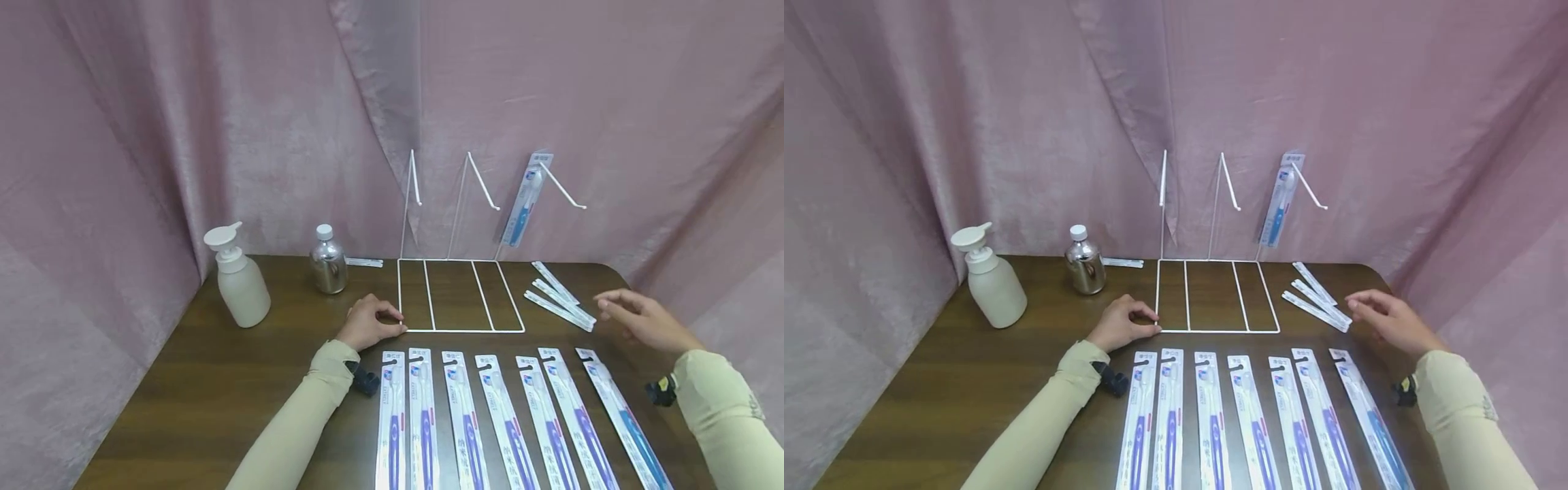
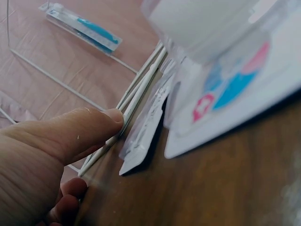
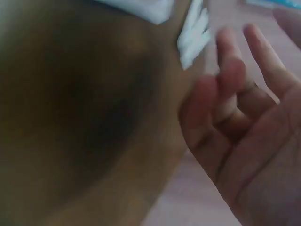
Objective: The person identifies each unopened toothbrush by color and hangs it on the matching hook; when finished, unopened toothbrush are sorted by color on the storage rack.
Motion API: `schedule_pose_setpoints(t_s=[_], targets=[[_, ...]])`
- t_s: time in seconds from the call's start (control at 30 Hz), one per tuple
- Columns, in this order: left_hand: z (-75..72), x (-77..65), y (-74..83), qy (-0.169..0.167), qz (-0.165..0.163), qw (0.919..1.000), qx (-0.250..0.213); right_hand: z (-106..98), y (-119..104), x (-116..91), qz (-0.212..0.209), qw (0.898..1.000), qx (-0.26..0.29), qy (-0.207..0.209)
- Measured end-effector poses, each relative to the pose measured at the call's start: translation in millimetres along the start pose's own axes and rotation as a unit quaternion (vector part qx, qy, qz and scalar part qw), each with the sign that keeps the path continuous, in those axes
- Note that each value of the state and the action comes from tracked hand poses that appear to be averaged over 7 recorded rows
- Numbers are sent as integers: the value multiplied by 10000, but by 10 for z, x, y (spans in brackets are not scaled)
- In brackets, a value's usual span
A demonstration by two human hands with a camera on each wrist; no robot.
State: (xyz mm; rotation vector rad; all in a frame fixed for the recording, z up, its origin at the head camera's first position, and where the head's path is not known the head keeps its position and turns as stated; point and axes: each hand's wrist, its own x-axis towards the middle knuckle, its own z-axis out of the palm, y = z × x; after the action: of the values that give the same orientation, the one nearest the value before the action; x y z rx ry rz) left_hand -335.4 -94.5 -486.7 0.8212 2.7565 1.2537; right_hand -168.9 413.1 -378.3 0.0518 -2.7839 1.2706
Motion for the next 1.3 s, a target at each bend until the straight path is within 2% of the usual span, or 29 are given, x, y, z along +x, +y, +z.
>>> schedule_pose_setpoints(t_s=[0.03,0.17,0.3,0.33,0.47,0.57,0.73,0.93,1.03,1.17,1.3], targets=[[-14,-25,-27,15,-36,10000,1,35,117,-154,119,9991,111,-389],[-40,-43,-79,33,-86,9999,-73,142,421,-607,507,9910,466,-1146],[23,-14,-46,-59,-63,9998,-182,184,575,-890,591,9871,752,-1281],[-7,-18,-61,-72,-78,9998,-187,225,584,-886,541,9875,796,-1247],[-65,-28,-135,-47,-109,9999,-85,344,594,-828,-90,9911,663,-1155],[-77,-12,-111,-8,-175,9998,-26,389,596,-786,-341,9942,360,-959],[-36,-3,7,-92,-218,9997,-59,416,624,-835,-311,9977,-88,-602],[-11,-17,20,-138,-130,9998,-95,475,627,-905,-91,9986,-402,-335],[-5,-14,12,-132,-82,9998,-119,498,614,-933,61,9987,-470,-174],[-7,-15,-14,-128,-150,9997,-160,518,600,-940,0,9985,-541,81],[8,-15,-34,-118,-238,9995,-184,516,589,-951,22,9992,-345,201]])
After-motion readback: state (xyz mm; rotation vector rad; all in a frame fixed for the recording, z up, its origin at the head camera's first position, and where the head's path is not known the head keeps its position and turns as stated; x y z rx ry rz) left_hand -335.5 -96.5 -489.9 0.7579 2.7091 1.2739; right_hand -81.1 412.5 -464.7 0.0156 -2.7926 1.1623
